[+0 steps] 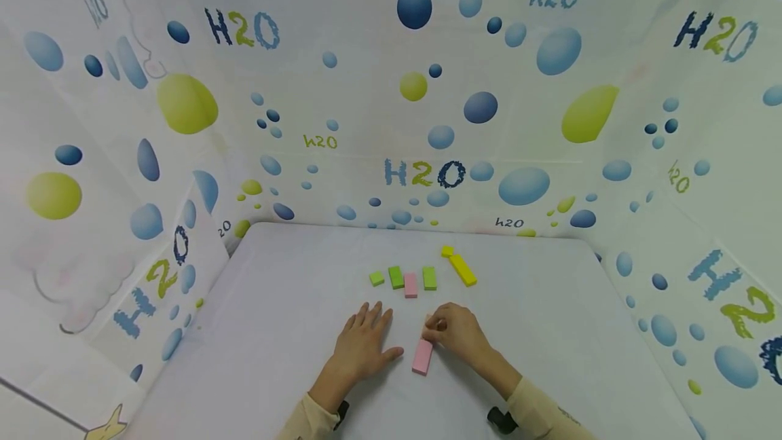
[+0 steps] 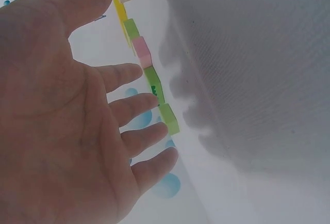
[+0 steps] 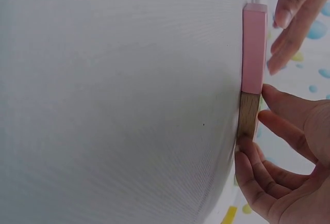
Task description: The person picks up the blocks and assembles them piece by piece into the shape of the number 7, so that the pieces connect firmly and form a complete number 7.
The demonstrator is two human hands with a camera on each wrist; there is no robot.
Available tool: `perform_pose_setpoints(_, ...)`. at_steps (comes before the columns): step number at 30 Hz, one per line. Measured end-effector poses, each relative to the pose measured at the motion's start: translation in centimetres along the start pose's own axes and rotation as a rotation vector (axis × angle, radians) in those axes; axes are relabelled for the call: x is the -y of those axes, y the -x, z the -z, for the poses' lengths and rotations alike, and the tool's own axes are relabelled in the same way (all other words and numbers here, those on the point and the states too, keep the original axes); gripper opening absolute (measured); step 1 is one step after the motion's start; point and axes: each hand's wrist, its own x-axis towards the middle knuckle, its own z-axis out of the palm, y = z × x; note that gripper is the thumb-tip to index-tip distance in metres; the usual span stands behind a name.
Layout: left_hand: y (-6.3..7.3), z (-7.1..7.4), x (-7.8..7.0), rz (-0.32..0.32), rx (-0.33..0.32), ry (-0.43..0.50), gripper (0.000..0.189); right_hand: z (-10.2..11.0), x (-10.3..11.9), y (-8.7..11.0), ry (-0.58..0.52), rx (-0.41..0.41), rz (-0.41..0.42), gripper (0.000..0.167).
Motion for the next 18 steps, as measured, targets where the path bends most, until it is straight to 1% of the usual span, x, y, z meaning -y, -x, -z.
perform_pose_setpoints(7,-0.15,0.03,-0.16,0.001,0.004,0.001,0.079,-0.20,-0.12,0.20,-0.019,0.000,0.013,0.018)
perform_pose_setpoints(18,0.04,0.21,-0.93,-0.021,0.012,-0.002,0.078,-0.38,-0.25,0.66,-0.034,0.014,0.034,0.020)
